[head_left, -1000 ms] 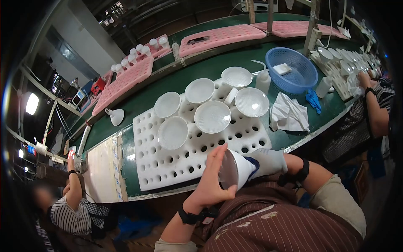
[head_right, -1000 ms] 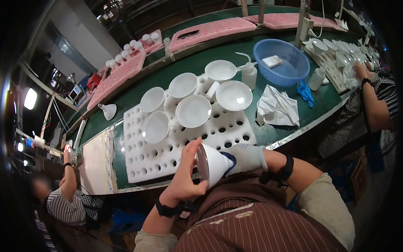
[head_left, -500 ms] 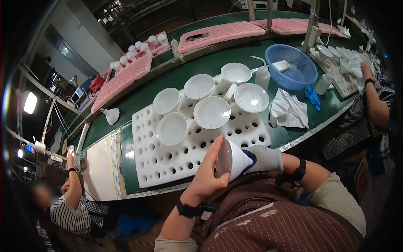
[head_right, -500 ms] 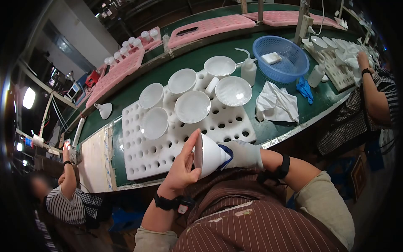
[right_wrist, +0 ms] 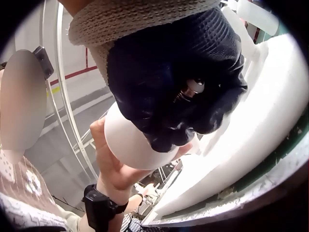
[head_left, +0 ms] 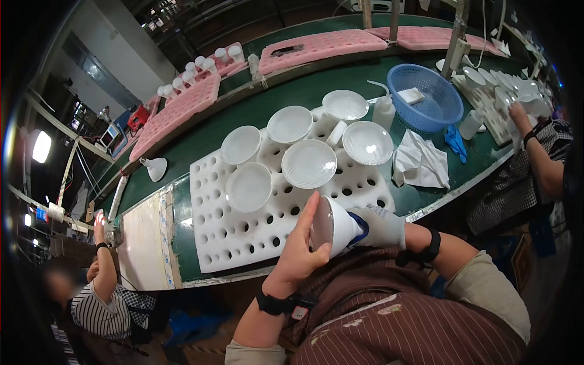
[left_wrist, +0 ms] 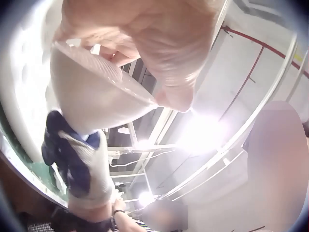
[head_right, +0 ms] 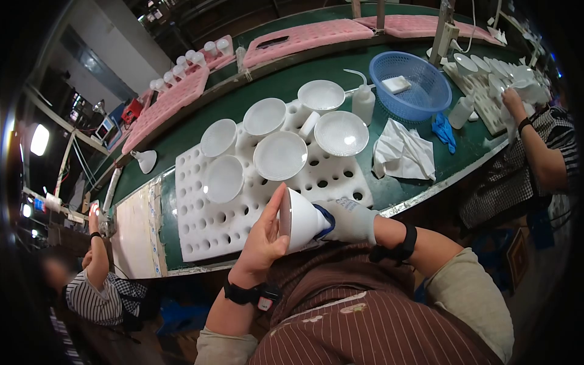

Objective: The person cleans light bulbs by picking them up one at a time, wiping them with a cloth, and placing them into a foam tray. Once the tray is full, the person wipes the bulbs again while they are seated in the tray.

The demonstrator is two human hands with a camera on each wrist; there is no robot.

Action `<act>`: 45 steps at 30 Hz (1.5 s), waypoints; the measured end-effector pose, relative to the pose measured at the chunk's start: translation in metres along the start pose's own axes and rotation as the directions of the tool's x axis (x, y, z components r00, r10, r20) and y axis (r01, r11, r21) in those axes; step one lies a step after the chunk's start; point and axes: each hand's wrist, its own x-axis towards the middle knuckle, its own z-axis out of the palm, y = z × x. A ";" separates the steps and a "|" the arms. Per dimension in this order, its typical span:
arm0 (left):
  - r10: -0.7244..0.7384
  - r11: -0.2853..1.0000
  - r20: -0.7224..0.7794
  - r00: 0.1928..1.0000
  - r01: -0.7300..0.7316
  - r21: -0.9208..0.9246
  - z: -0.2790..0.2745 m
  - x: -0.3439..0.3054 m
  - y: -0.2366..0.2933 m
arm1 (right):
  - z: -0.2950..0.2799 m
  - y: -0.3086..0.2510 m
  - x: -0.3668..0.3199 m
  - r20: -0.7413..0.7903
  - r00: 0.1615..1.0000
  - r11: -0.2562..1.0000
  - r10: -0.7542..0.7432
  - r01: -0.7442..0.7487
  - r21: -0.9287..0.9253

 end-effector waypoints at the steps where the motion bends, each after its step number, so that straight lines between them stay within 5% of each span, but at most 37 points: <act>1: 0.009 0.998 0.036 0.999 -0.010 0.054 -0.002 -0.001 -0.001 | 0.001 0.008 0.002 0.013 0.999 0.999 -0.030 0.029 0.042; 5: 0.033 0.976 0.125 0.992 -0.059 0.210 -0.010 0.002 -0.007 | 0.007 0.031 0.006 0.009 0.999 0.995 -0.050 0.049 0.083; 9: 0.124 0.974 0.131 0.984 -0.146 0.173 -0.013 0.010 -0.023 | 0.005 0.034 0.010 0.010 0.999 0.999 0.042 -0.042 -0.018; 14: -0.251 0.953 -0.202 0.947 0.205 -0.221 0.014 0.019 0.002 | 0.010 0.035 0.012 -0.005 0.999 0.993 0.050 -0.050 -0.107; 18: -0.270 0.951 -0.173 0.947 0.234 -0.203 0.005 0.020 -0.008 | 0.006 0.040 0.015 0.036 0.999 0.999 0.006 -0.004 -0.050; 23: 0.029 0.999 0.060 0.998 -0.031 0.027 -0.015 0.006 -0.030 | -0.001 0.030 0.015 0.106 0.991 0.993 0.078 -0.067 -0.099; 27: 0.052 0.991 0.069 0.996 -0.060 0.119 -0.015 0.004 -0.026 | 0.001 0.021 0.016 0.109 0.991 0.993 0.084 -0.074 -0.095; 30: -0.227 0.969 -0.133 0.965 0.210 -0.133 0.002 0.013 -0.012 | 0.006 0.018 0.013 0.081 0.995 0.979 0.059 -0.042 -0.198; 33: -0.277 0.945 -0.200 0.940 0.228 -0.236 0.001 0.018 -0.017 | 0.005 0.018 0.011 0.077 0.992 0.975 0.103 -0.086 -0.203; 36: -0.245 0.966 -0.094 0.965 0.234 -0.111 -0.007 0.015 -0.018 | -0.007 0.021 0.013 0.082 0.992 0.990 0.098 -0.089 -0.111; 38: -0.059 0.994 0.034 0.998 0.055 0.099 -0.015 0.009 -0.027 | -0.013 0.031 0.019 0.176 0.980 0.996 0.088 -0.092 0.013; 45: -0.079 0.991 0.054 0.995 0.073 0.111 -0.024 0.004 -0.031 | -0.017 0.021 0.025 0.201 0.969 0.990 0.140 -0.131 -0.059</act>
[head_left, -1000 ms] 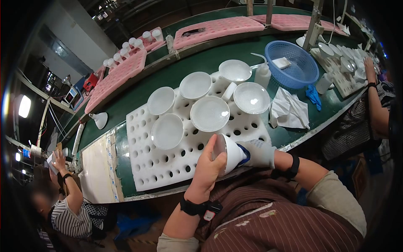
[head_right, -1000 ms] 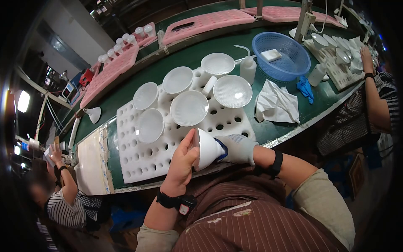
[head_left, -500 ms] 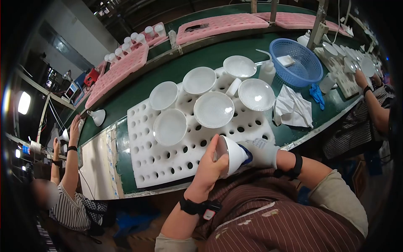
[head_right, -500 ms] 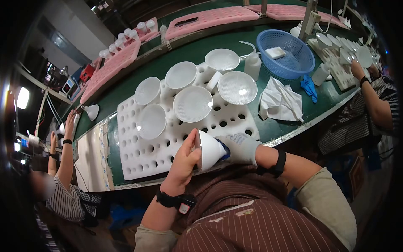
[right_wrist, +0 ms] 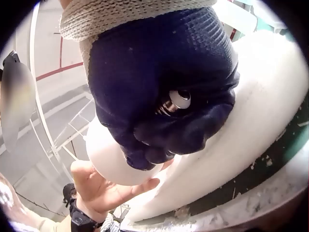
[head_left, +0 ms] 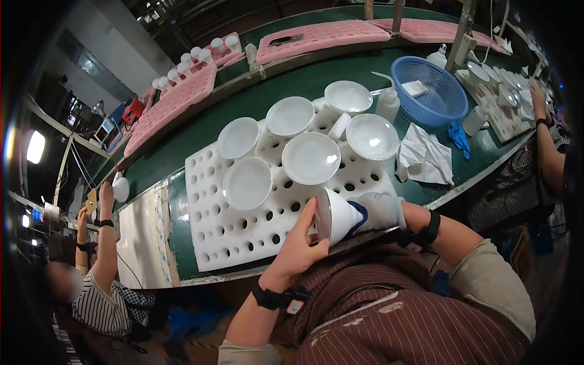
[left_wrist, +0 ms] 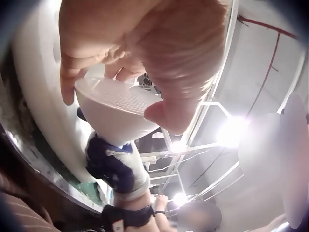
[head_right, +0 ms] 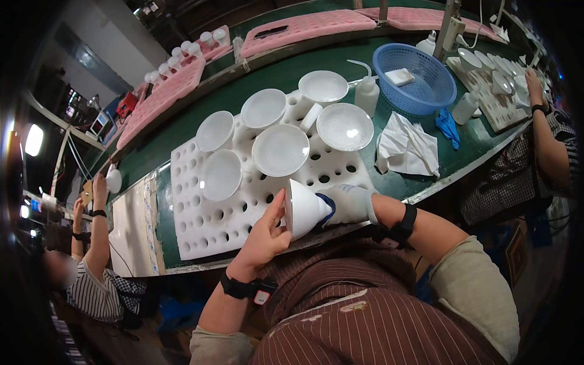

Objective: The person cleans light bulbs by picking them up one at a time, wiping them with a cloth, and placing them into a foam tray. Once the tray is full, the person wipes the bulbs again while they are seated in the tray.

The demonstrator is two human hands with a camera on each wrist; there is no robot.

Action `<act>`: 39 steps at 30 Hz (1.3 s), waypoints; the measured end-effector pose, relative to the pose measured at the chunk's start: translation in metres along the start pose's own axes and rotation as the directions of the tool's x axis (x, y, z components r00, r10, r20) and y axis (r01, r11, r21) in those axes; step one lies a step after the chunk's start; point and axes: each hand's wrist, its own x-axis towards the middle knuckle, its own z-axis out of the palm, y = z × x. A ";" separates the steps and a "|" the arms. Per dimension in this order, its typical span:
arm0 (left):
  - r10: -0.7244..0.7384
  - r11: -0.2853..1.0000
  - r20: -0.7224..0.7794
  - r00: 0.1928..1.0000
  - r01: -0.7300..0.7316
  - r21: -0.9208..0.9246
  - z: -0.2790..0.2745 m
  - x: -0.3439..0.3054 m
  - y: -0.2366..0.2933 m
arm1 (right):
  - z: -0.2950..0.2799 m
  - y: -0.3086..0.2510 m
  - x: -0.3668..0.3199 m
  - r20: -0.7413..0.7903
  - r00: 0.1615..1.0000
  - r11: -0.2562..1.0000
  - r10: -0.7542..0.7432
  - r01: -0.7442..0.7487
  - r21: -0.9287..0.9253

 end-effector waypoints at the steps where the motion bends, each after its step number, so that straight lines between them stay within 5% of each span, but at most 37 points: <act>1: -0.093 0.992 -0.070 0.993 0.087 -0.089 0.001 0.006 -0.002 | 0.002 -0.002 0.000 0.003 1.000 1.000 0.000 0.000 -0.001; 6: -0.276 0.930 -0.116 0.954 0.234 -0.285 0.007 0.016 0.011 | 0.003 0.003 -0.003 -0.038 0.999 1.000 -0.009 0.010 0.017; 8: -0.037 0.999 -0.059 0.998 0.039 0.030 0.004 0.010 0.004 | 0.001 0.018 0.001 -0.057 0.998 0.992 -0.040 0.046 0.117; 12: 0.084 0.996 -0.050 0.995 -0.084 0.012 0.000 0.004 -0.024 | 0.002 0.021 0.009 -0.041 0.997 0.982 -0.068 0.074 0.176; 18: -0.165 0.982 -0.118 0.979 0.152 -0.110 0.003 0.004 0.008 | 0.001 0.006 0.001 0.012 0.999 0.999 -0.041 0.041 0.021; 28: -0.180 0.983 -0.092 0.979 0.182 0.010 0.003 0.009 0.014 | -0.005 0.006 -0.003 0.039 0.999 0.994 -0.022 0.018 0.103; 33: -0.024 0.991 0.008 1.000 0.023 0.133 0.000 0.003 0.010 | -0.009 0.011 -0.001 0.030 0.998 0.986 -0.063 0.058 0.154; 37: 0.008 0.978 0.006 1.000 -0.009 0.207 0.002 -0.005 0.008 | -0.006 0.007 -0.002 0.068 0.995 0.997 -0.072 0.071 0.026; 39: -0.073 0.992 -0.050 0.996 0.078 0.104 0.005 -0.006 0.011 | 0.001 0.004 -0.003 0.063 0.995 0.996 -0.081 0.084 -0.038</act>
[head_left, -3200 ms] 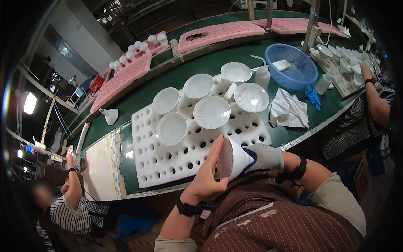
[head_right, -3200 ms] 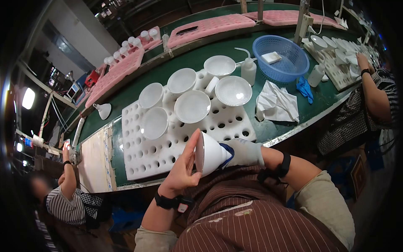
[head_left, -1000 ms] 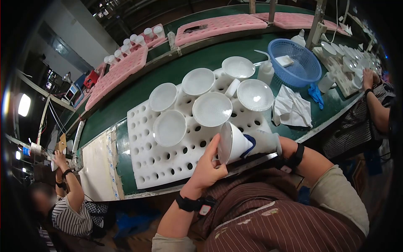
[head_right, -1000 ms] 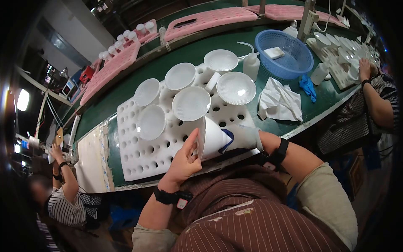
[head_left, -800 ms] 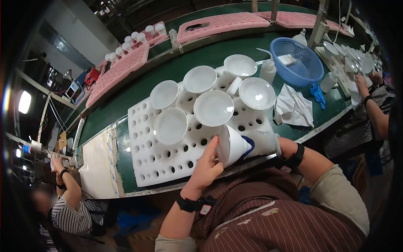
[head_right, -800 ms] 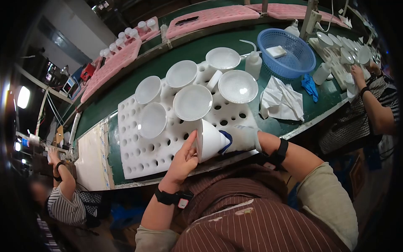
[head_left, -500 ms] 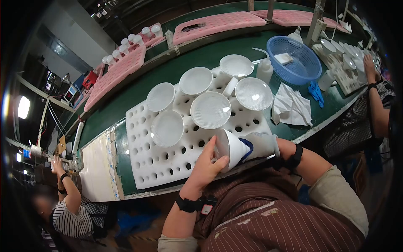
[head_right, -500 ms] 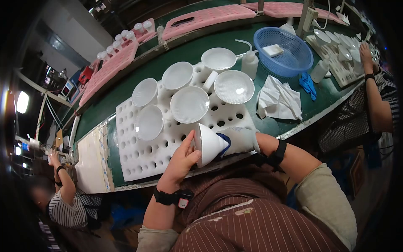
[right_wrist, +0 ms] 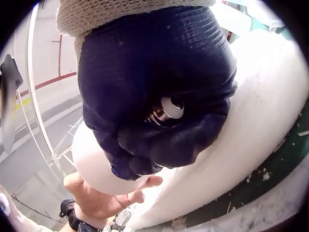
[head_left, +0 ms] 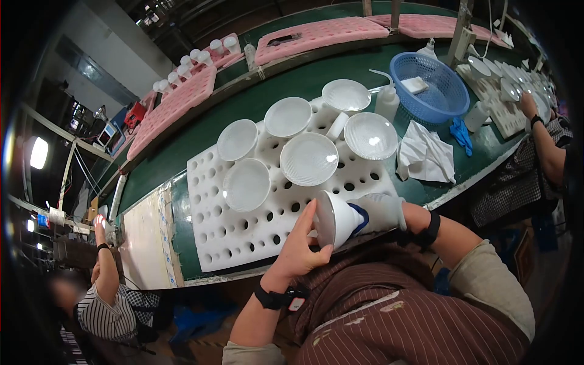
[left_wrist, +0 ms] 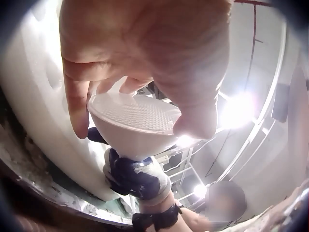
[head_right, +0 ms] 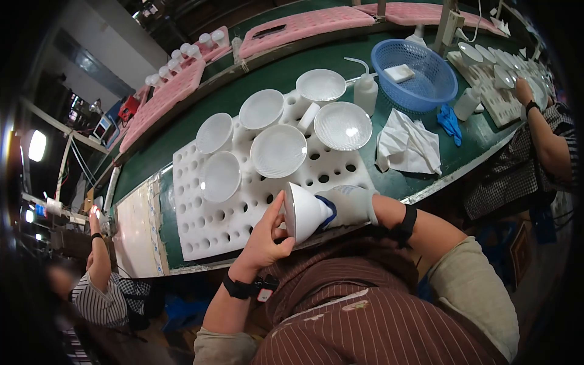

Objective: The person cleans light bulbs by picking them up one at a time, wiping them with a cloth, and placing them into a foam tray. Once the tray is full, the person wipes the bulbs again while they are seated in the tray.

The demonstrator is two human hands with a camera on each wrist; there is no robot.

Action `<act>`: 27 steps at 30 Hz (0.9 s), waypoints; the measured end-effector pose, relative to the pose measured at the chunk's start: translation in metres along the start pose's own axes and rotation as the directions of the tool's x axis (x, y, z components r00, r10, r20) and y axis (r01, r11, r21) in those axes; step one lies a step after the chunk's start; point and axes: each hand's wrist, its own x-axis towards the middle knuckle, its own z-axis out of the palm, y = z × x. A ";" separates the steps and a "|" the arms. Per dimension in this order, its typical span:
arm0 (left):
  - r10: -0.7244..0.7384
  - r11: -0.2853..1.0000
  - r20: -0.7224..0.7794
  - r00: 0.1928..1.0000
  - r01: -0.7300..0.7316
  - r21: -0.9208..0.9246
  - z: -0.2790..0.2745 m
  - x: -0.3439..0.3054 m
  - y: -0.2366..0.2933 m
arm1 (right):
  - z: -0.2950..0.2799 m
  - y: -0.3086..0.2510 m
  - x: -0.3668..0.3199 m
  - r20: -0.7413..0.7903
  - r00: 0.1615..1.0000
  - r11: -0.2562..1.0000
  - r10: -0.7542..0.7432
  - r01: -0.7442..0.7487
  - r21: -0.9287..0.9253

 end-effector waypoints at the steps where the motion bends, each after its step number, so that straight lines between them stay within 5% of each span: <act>1: 0.003 1.000 0.000 1.000 -0.003 -0.001 0.001 0.001 0.000 | 0.009 -0.002 -0.002 -0.073 0.997 0.994 0.019 -0.026 -0.103; 7: 0.001 1.000 -0.106 0.994 0.002 0.030 0.006 0.006 0.012 | 0.031 -0.039 -0.020 -0.394 0.918 0.918 0.049 -0.197 -0.344; 8: 0.104 0.990 -0.095 0.990 -0.094 0.105 0.006 0.005 0.011 | 0.030 -0.039 -0.020 -0.400 0.915 0.918 0.048 -0.198 -0.343; 11: 0.280 0.937 -0.027 0.960 -0.267 0.226 0.008 0.000 0.019 | 0.024 -0.030 -0.021 -0.414 0.910 0.954 0.027 -0.147 -0.261; 13: 0.320 0.873 0.016 0.947 -0.301 0.384 0.009 -0.004 0.016 | 0.012 -0.016 -0.019 -0.327 0.934 0.960 -0.141 0.210 0.187; 17: 0.421 0.743 -0.015 0.907 -0.336 0.579 0.010 -0.010 0.018 | 0.011 -0.041 -0.025 -0.334 0.942 0.999 -0.036 0.032 -0.019; 22: 0.195 0.946 0.063 0.979 -0.204 0.251 -0.001 -0.016 0.026 | 0.001 -0.050 -0.027 -0.395 0.914 0.903 -0.096 -0.087 -0.421; 23: 0.144 0.974 0.038 0.989 -0.148 0.173 -0.001 -0.016 0.024 | -0.001 -0.058 -0.027 -0.351 0.935 0.821 -0.044 -0.167 -0.547; 24: 0.094 0.991 0.034 0.995 -0.097 0.090 0.001 -0.013 0.022 | 0.003 -0.053 -0.027 -0.382 0.913 0.761 -0.146 -0.143 -0.633; 26: 0.141 0.987 0.032 0.990 -0.143 0.077 0.002 -0.010 0.017 | 0.008 -0.045 -0.026 -0.250 0.968 0.964 0.012 -0.078 -0.253; 27: 0.144 0.982 0.068 0.987 -0.151 0.111 0.003 -0.010 0.020 | 0.005 -0.043 -0.027 -0.267 0.963 0.963 0.022 -0.092 -0.252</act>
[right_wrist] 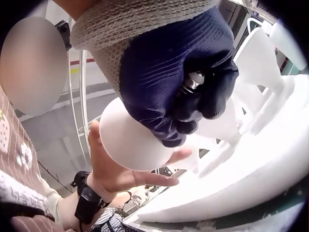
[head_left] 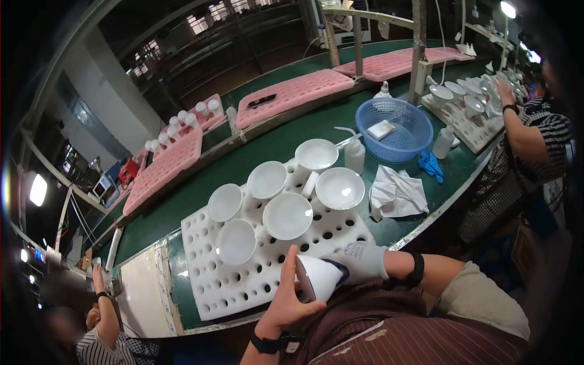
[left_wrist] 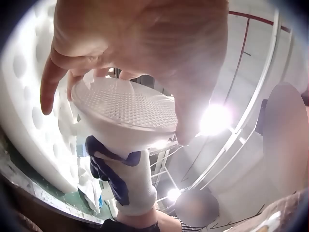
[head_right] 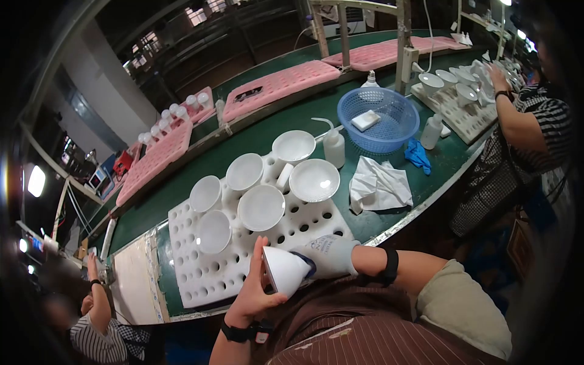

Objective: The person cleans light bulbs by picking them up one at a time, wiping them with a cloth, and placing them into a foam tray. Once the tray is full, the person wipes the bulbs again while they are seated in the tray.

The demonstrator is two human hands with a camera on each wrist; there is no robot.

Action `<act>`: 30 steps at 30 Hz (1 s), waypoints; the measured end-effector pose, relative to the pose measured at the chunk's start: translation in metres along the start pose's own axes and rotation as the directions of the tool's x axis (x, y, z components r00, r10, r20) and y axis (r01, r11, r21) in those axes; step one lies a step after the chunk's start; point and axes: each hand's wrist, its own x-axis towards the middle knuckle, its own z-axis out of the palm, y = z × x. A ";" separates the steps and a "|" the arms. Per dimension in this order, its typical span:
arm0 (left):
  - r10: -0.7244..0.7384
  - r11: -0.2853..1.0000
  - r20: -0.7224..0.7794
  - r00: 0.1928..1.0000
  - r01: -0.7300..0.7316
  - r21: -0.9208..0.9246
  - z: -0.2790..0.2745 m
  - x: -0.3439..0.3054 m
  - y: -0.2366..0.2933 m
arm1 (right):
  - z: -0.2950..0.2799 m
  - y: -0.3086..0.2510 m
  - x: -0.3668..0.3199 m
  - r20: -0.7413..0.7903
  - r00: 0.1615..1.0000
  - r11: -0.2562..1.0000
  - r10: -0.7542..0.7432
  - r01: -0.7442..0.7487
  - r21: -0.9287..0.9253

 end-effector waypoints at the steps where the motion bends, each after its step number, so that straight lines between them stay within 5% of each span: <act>1: 0.001 0.999 0.031 1.000 -0.002 0.035 0.000 0.000 0.002 | -0.006 0.000 0.002 0.138 0.990 0.993 -0.035 0.019 0.116; 2: -0.003 0.999 0.041 0.999 0.001 0.037 -0.003 0.003 0.000 | -0.008 0.000 0.002 0.270 0.959 0.971 -0.090 0.024 0.238; 5: 0.116 0.965 0.139 0.983 -0.145 0.217 -0.004 0.007 -0.007 | 0.003 0.022 0.000 0.200 0.962 0.865 -0.184 0.063 0.497; 6: 0.140 0.990 0.080 0.987 -0.137 -0.038 0.002 0.007 -0.007 | 0.007 0.026 -0.003 0.248 0.960 0.729 -0.126 -0.080 0.679; 8: 0.122 0.911 -0.075 0.990 -0.141 -0.388 0.013 0.009 -0.022 | 0.017 0.022 -0.007 0.238 0.964 0.636 -0.119 -0.110 0.764; 9: 0.117 0.913 -0.078 0.990 -0.138 -0.384 0.015 0.011 -0.047 | 0.021 0.020 -0.007 0.224 0.969 0.540 -0.106 -0.133 0.831; 10: 0.074 0.958 -0.037 0.997 -0.081 -0.277 0.015 0.012 -0.076 | 0.022 0.019 -0.004 0.297 0.951 0.627 -0.090 -0.177 0.759; 12: 0.008 0.986 -0.009 1.000 -0.009 -0.167 0.032 0.011 -0.080 | 0.050 0.021 0.001 0.237 0.957 0.573 -0.166 -0.102 0.813; 14: 0.031 0.839 -0.014 0.999 -0.034 -0.543 0.054 0.017 -0.043 | 0.073 0.022 0.010 0.104 0.955 0.490 -0.278 0.048 0.870; 15: 0.029 0.839 -0.017 0.999 -0.033 -0.544 0.056 0.017 -0.046 | 0.068 0.025 0.004 0.106 0.954 0.489 -0.280 0.046 0.871; 16: -0.017 0.782 -0.010 1.000 0.007 -0.624 0.057 0.016 -0.051 | 0.033 0.009 -0.008 0.282 0.930 0.795 -0.235 0.017 0.607; 17: -0.064 0.714 0.003 0.998 0.048 -0.698 0.057 0.017 -0.056 | 0.010 0.001 -0.014 0.423 0.898 0.970 -0.124 0.019 0.244; 18: -0.112 0.712 -0.022 0.993 0.065 -0.699 0.052 0.017 -0.061 | 0.007 0.010 -0.023 0.452 0.885 0.991 -0.112 0.064 0.122; 19: -0.230 0.757 -0.064 0.971 0.137 -0.639 0.049 0.016 -0.052 | -0.003 0.022 -0.030 0.427 0.904 1.000 0.001 -0.011 0.021; 21: -0.373 0.795 -0.041 0.927 0.297 -0.529 0.040 0.011 -0.049 | -0.030 0.050 -0.049 -0.093 0.981 0.980 0.167 -0.156 0.123; 22: -0.377 0.792 -0.037 0.926 0.301 -0.531 0.039 0.008 -0.044 | -0.043 0.072 -0.050 -0.262 0.928 0.962 0.266 -0.272 0.017; 23: -0.404 0.785 -0.003 0.915 0.345 -0.514 0.039 0.006 -0.035 | -0.047 0.095 -0.054 -0.527 0.840 0.926 0.129 -0.292 -0.238; 24: -0.429 0.779 0.031 0.903 0.387 -0.493 0.040 0.007 -0.030 | -0.050 0.112 -0.055 -0.571 0.795 0.813 0.205 -0.463 -0.353; 27: -0.472 0.726 0.129 0.872 0.468 -0.504 0.042 0.013 -0.028 | -0.020 0.181 -0.061 -0.495 0.764 0.775 0.414 -0.581 -0.250; 29: -0.491 0.709 0.153 0.858 0.495 -0.503 0.041 0.017 -0.029 | -0.030 0.171 -0.067 -0.550 0.758 0.791 0.350 -0.554 -0.260; 30: -0.519 0.685 0.175 0.837 0.529 -0.500 0.040 0.017 -0.030 | -0.031 0.165 -0.068 -0.417 0.685 0.801 0.597 -0.538 0.264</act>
